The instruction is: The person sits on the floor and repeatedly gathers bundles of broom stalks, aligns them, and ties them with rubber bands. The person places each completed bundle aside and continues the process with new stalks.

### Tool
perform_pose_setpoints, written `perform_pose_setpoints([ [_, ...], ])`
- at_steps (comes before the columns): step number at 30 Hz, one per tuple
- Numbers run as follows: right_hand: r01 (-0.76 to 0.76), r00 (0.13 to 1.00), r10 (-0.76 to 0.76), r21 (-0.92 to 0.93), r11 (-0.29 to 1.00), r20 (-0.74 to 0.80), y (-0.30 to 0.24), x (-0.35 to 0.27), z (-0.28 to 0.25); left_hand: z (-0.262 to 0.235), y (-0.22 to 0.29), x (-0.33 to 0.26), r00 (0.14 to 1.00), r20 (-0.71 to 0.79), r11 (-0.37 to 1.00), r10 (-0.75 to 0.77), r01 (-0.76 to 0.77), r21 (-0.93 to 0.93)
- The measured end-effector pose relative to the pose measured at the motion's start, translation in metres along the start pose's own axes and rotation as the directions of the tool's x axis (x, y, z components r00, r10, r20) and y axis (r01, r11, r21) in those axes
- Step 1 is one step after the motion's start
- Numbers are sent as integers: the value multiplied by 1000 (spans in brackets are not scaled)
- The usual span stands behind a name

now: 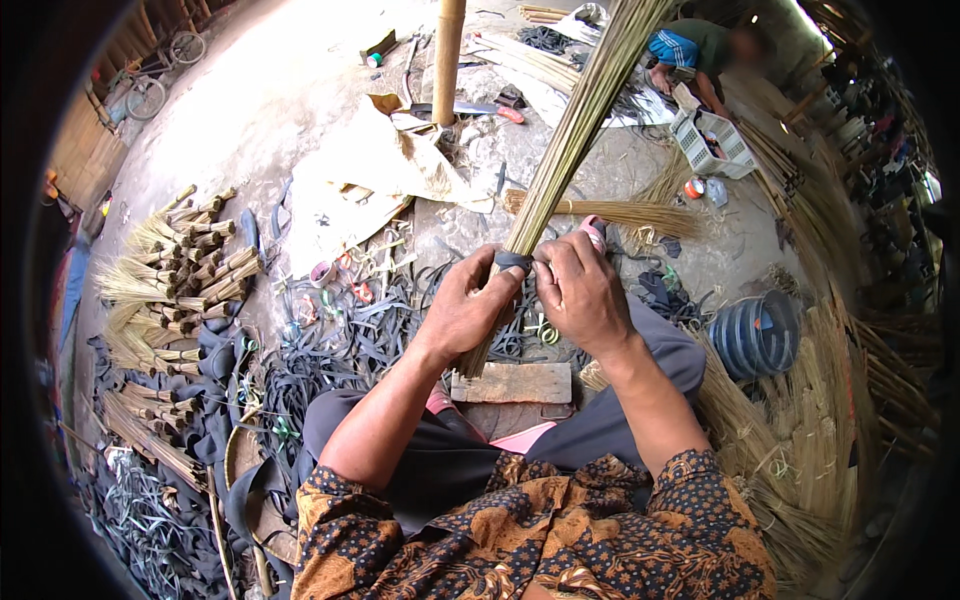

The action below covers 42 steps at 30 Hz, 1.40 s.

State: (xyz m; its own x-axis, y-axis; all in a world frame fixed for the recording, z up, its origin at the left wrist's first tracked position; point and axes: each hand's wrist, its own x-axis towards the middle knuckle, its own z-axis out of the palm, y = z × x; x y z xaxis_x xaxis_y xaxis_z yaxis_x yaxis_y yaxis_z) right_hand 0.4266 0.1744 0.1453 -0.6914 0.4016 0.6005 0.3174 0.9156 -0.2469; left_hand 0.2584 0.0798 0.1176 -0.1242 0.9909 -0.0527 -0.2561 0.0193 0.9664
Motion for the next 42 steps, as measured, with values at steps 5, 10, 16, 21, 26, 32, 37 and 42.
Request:
perform_pose_setpoints([
  [5,-473,877,390,646,599,281,-10,-26,18,14,-6,0,934,-171,950,313,-310,47],
  [10,-478,864,362,797,369,350,-54,-61,46,23,12,-2,912,-159,911,379,-337,238],
  [16,-744,658,159,668,-16,736,-50,-87,42,20,30,1,995,22,966,99,-91,-244],
  [21,-735,667,-241,571,-366,705,-32,-96,19,38,19,-8,957,251,913,148,-34,-406],
  [26,-499,842,443,758,420,308,-40,-96,33,70,15,2,877,-386,956,287,-287,59],
  [32,-726,684,165,686,56,711,-21,-112,12,78,7,-10,986,-36,972,165,-169,-164],
  [37,-705,709,128,704,83,694,-12,-125,5,96,-5,-9,987,-113,956,118,-144,-255],
  [42,-637,761,344,732,242,549,-12,-136,29,107,-4,-5,962,-88,958,258,-266,-109],
])
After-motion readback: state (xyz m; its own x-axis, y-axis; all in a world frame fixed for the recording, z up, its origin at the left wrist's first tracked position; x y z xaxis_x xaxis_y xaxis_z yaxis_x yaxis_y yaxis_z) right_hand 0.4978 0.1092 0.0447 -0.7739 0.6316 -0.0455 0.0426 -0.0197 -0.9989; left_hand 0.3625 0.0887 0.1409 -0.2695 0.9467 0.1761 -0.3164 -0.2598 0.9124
